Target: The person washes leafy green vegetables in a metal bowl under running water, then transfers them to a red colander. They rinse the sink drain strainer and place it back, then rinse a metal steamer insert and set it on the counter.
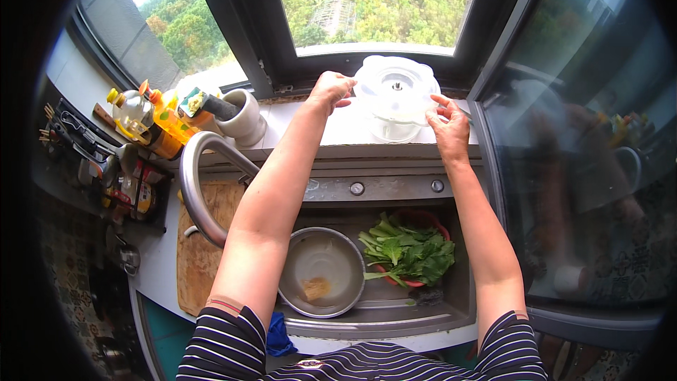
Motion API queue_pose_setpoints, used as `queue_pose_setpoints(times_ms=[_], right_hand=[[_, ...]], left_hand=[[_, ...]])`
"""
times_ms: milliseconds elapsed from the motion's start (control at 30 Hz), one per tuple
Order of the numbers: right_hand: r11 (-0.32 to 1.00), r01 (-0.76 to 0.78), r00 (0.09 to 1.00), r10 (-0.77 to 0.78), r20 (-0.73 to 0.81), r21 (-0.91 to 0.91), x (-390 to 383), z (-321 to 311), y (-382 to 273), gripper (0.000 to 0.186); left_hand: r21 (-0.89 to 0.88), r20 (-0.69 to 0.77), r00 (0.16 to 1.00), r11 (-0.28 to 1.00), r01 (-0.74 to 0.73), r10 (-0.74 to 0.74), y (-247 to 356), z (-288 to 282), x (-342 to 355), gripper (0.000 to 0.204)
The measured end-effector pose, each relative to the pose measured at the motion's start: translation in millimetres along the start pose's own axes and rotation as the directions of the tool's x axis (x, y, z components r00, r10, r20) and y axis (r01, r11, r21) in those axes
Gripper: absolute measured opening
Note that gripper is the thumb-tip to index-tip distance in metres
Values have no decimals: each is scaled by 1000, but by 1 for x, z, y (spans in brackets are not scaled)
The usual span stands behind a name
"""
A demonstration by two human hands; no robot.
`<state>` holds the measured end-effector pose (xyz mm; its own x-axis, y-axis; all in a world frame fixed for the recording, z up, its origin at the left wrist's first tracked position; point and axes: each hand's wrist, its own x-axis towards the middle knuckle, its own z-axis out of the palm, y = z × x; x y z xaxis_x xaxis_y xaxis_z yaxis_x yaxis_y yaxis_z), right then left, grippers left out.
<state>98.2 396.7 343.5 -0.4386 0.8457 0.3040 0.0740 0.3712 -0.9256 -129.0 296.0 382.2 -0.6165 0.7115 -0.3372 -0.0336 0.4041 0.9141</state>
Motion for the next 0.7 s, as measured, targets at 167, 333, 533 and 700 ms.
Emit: queue_pose_setpoints(times_ms=[167,333,533,700], right_hand=[[955,-72,997,68,25,287,27,-14,22,38],[887,-352,929,370,-4,299,24,-15,10,39],[889,-353,930,368,2,291,24,-17,12,33],[964,-241,961,254,-112,113,82,-15,31,28]], left_hand=[[63,-139,986,994,-89,97,-4,10,20,41],[-140,-71,962,952,-273,265,-4,28,63,50],[122,-202,936,956,-268,288,-18,9,90,24],[-123,-293,924,949,-290,245,-19,13,15,14]])
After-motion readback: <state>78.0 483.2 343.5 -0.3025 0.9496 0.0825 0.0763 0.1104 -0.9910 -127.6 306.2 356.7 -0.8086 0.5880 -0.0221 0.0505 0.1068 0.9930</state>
